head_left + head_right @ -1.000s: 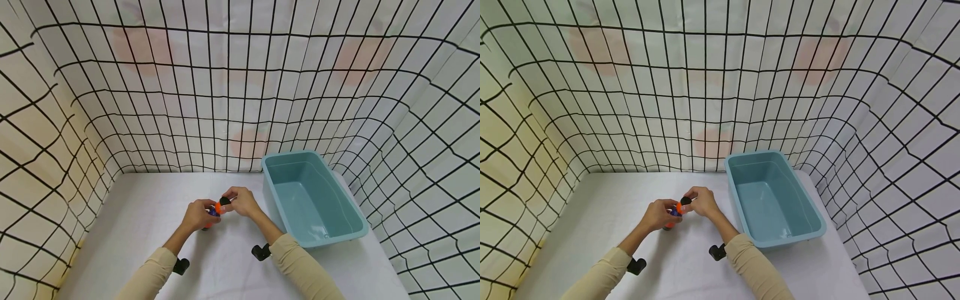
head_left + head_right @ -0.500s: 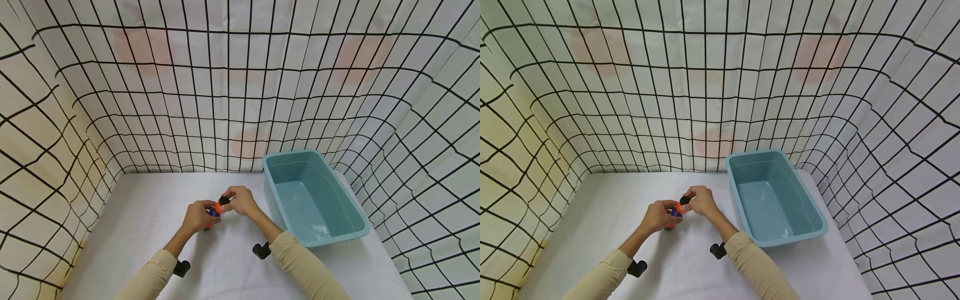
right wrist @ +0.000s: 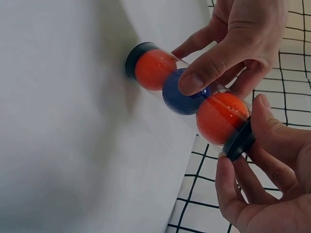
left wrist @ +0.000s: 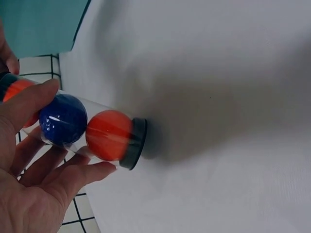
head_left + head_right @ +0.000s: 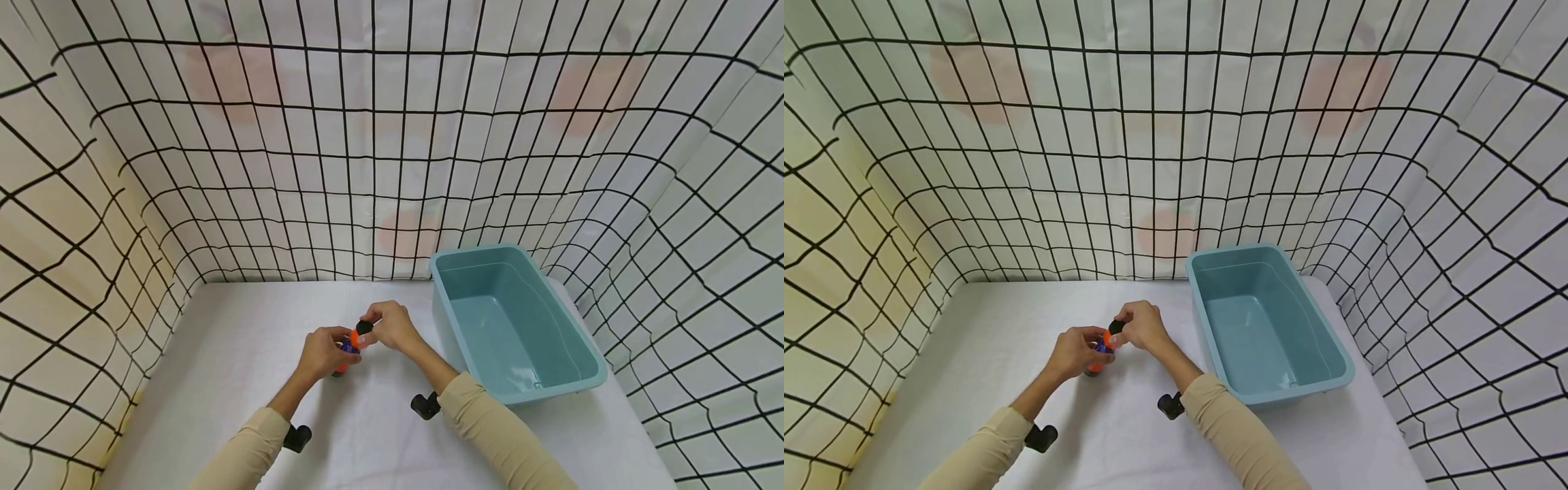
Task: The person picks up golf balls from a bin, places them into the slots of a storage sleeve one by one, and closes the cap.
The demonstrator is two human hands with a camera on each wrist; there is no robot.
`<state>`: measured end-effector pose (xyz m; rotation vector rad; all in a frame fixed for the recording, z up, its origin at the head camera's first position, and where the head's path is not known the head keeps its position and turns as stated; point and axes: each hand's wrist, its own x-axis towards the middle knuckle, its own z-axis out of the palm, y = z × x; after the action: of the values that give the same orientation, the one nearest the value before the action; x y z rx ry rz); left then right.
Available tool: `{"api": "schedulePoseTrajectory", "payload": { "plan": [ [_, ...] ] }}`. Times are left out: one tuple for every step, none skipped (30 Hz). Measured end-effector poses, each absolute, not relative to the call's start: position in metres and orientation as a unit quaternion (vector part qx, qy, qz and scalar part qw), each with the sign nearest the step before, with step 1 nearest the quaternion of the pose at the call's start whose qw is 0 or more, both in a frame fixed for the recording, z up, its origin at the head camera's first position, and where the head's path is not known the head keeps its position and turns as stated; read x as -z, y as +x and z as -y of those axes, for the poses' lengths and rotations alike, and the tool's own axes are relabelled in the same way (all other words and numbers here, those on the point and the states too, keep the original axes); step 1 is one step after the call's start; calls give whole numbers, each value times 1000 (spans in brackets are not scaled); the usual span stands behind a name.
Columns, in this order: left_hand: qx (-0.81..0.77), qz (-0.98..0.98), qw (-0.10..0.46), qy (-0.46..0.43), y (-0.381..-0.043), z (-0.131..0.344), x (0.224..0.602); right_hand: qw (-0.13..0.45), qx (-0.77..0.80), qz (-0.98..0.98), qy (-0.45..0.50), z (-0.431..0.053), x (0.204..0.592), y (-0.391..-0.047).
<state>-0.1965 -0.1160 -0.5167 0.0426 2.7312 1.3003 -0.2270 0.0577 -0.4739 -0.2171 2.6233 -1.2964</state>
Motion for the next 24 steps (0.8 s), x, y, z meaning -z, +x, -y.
{"api": "schedulePoseTrajectory", "payload": {
  "plan": [
    [-430,-901,58,15,-196,115,517,104,438,-890,-72,-58,474,-227],
    [-430,-901,57,15,-196,115,517,104,437,-891,-73,-58,474,-228],
    [-429,-901,55,17,-197,115,517,102,436,-891,-74,-58,474,-228],
    [-428,-902,53,19,-197,115,517,101,436,-891,-76,-57,474,-229],
    [-428,-902,52,19,-197,115,517,101,436,-891,-78,-57,475,-229],
    [-427,-903,51,18,-198,115,517,101,437,-890,-78,-57,475,-229],
    [-425,-903,51,17,-198,115,517,103,439,-889,-77,-57,475,-229],
    [-423,-904,52,15,-199,116,517,104,441,-888,-76,-57,476,-230],
    [-422,-905,52,14,-199,116,518,107,443,-887,-76,-57,477,-230],
    [-422,-905,54,11,-199,116,518,110,445,-886,-73,-57,478,-230],
    [-421,-905,55,9,-199,116,518,112,447,-885,-72,-58,478,-230],
    [-420,-906,55,9,-198,116,518,115,450,-883,-69,-58,479,-230],
    [-420,-906,55,8,-198,116,519,116,453,-882,-68,-58,479,-230],
    [-420,-906,55,8,-198,116,519,117,455,-880,-69,-58,480,-230],
    [-420,-906,54,7,-198,117,519,118,457,-879,-69,-58,481,-230],
    [-420,-906,54,7,-198,117,520,118,459,-878,-69,-58,481,-230],
    [-422,-905,54,7,-197,117,520,119,461,-877,-70,-58,482,-230],
    [-422,-905,53,7,-197,117,520,120,462,-876,-70,-58,482,-230],
    [-423,-904,53,7,-197,117,521,121,463,-875,-72,-58,482,-230],
    [-424,-904,53,7,-197,117,521,121,465,-874,-73,-58,482,-230],
    [-425,-904,53,7,-197,118,521,121,467,-873,-74,-58,482,-230],
    [-425,-903,52,7,-196,118,522,121,471,-871,-73,-58,482,-229],
    [-426,-903,52,8,-196,118,522,122,475,-869,-72,-57,482,-229],
    [-426,-903,52,8,-196,118,522,122,478,-867,-71,-57,483,-229]
  ]
}}
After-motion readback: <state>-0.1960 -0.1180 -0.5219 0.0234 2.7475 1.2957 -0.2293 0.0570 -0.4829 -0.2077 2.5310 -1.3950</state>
